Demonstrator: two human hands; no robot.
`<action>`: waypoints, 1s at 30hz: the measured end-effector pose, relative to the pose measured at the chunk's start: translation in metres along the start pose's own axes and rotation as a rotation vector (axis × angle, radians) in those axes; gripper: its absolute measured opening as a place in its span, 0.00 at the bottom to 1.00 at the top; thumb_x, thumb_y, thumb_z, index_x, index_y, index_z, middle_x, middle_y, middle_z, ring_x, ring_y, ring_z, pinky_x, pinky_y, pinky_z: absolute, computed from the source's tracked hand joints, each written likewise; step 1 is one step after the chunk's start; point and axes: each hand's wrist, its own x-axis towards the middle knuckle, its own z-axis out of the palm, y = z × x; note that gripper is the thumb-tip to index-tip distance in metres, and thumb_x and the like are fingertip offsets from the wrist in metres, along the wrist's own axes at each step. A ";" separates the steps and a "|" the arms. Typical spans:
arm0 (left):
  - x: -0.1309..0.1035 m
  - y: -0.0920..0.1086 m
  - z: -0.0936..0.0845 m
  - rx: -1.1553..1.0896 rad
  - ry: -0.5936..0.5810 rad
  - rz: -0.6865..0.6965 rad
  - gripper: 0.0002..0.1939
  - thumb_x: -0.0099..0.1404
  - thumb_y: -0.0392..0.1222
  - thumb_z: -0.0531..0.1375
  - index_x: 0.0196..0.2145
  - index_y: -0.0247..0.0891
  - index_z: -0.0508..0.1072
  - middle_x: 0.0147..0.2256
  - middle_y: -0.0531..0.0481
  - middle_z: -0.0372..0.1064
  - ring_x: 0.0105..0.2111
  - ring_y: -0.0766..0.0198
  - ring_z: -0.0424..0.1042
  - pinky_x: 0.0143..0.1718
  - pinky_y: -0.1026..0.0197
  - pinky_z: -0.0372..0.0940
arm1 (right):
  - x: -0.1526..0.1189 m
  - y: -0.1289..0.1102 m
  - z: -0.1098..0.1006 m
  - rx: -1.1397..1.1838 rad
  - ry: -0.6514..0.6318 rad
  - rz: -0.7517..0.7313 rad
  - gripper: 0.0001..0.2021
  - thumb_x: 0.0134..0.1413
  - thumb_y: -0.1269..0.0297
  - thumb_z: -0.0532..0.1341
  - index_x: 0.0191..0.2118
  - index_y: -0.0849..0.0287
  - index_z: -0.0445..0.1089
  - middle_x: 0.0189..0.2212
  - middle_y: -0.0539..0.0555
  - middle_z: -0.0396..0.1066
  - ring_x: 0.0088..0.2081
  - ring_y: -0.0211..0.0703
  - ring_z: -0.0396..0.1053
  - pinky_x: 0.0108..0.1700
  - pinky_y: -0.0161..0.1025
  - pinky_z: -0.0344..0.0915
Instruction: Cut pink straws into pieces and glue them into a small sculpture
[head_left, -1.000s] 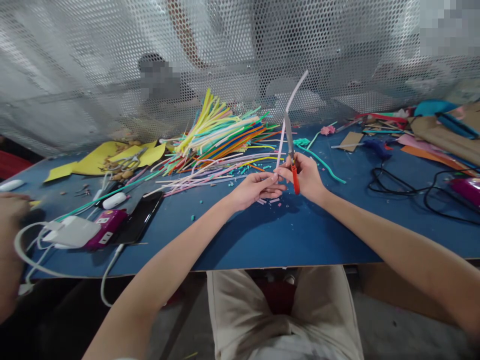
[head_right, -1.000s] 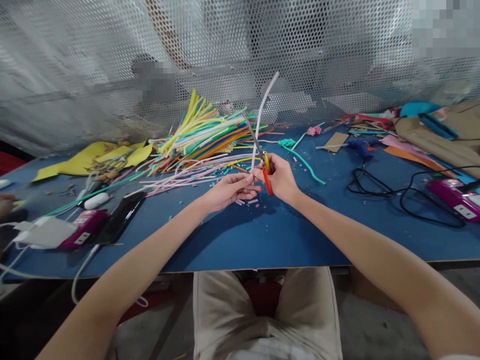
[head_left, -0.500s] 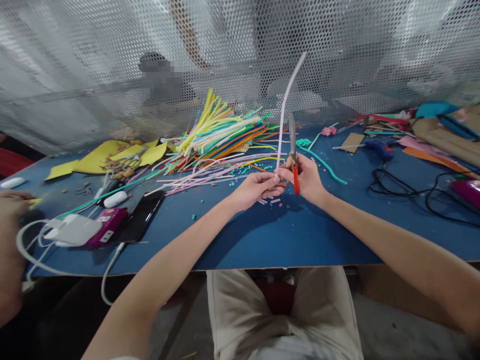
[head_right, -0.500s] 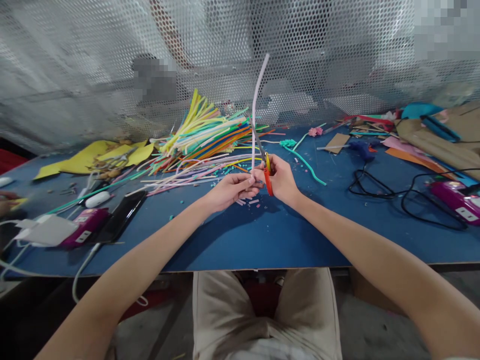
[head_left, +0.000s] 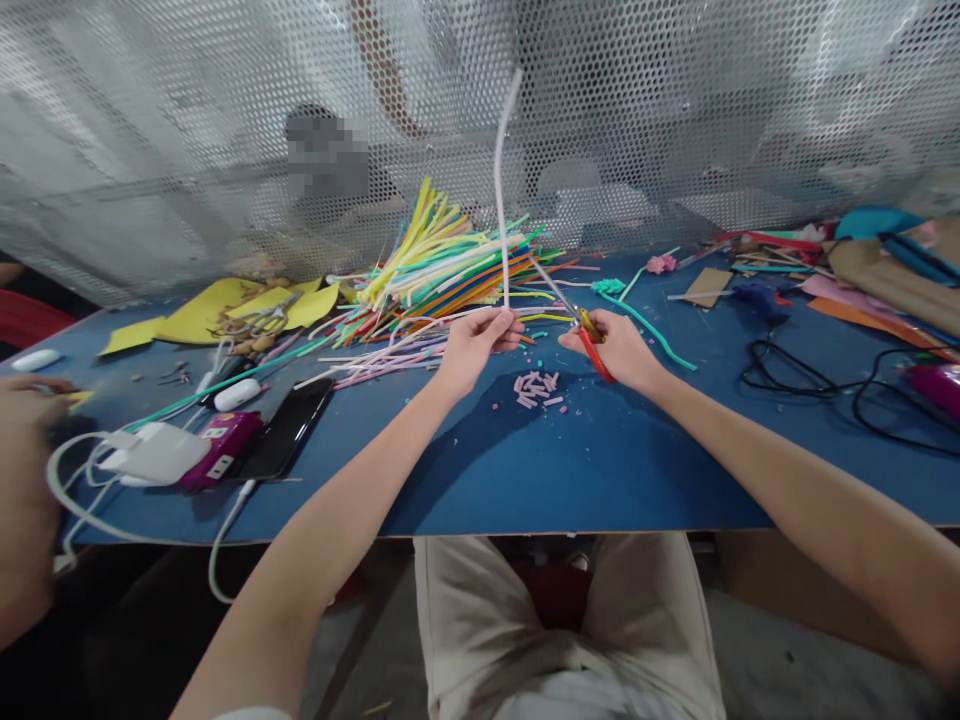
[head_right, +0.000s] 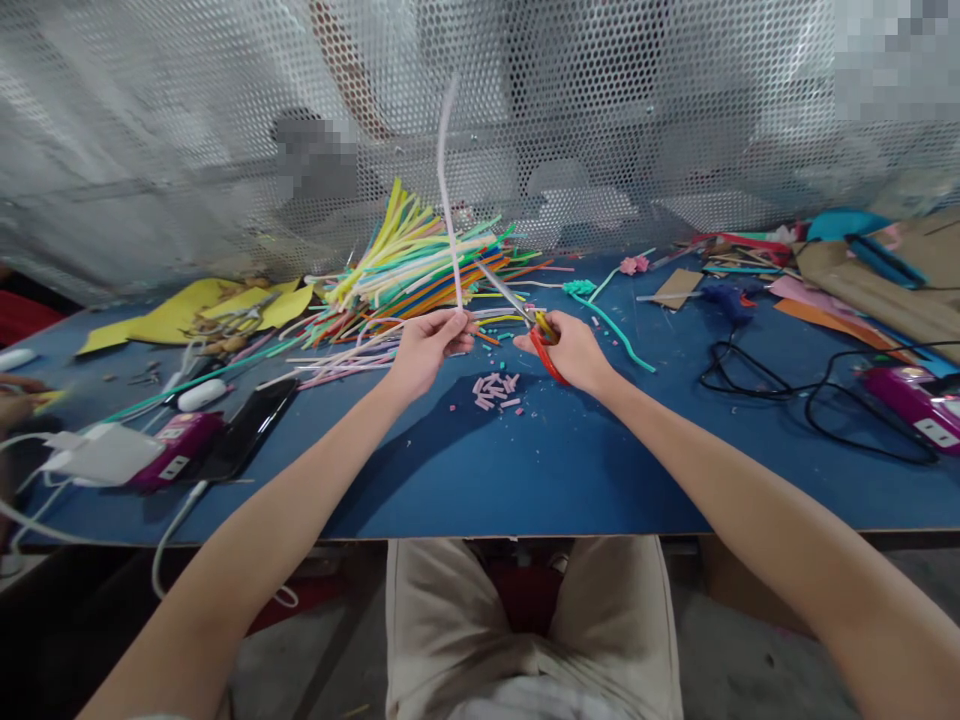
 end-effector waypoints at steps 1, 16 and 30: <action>0.001 0.002 -0.002 0.017 0.015 0.021 0.20 0.60 0.54 0.70 0.41 0.34 0.80 0.35 0.47 0.79 0.29 0.70 0.75 0.36 0.67 0.72 | 0.001 0.001 -0.001 -0.066 -0.012 0.011 0.23 0.45 0.40 0.69 0.33 0.56 0.67 0.31 0.52 0.73 0.32 0.44 0.67 0.35 0.41 0.64; -0.010 0.021 0.002 0.308 -0.188 0.115 0.16 0.62 0.53 0.67 0.35 0.36 0.83 0.28 0.48 0.77 0.28 0.66 0.70 0.31 0.63 0.63 | -0.013 -0.026 -0.014 -0.007 -0.483 0.057 0.25 0.46 0.40 0.69 0.37 0.57 0.68 0.28 0.47 0.63 0.28 0.37 0.57 0.33 0.39 0.58; -0.014 0.024 0.005 0.274 -0.202 0.083 0.13 0.62 0.51 0.67 0.34 0.38 0.83 0.26 0.49 0.76 0.27 0.67 0.70 0.30 0.62 0.61 | -0.020 -0.033 -0.007 0.132 -0.544 0.046 0.21 0.51 0.48 0.67 0.33 0.56 0.58 0.26 0.44 0.55 0.26 0.34 0.53 0.30 0.37 0.53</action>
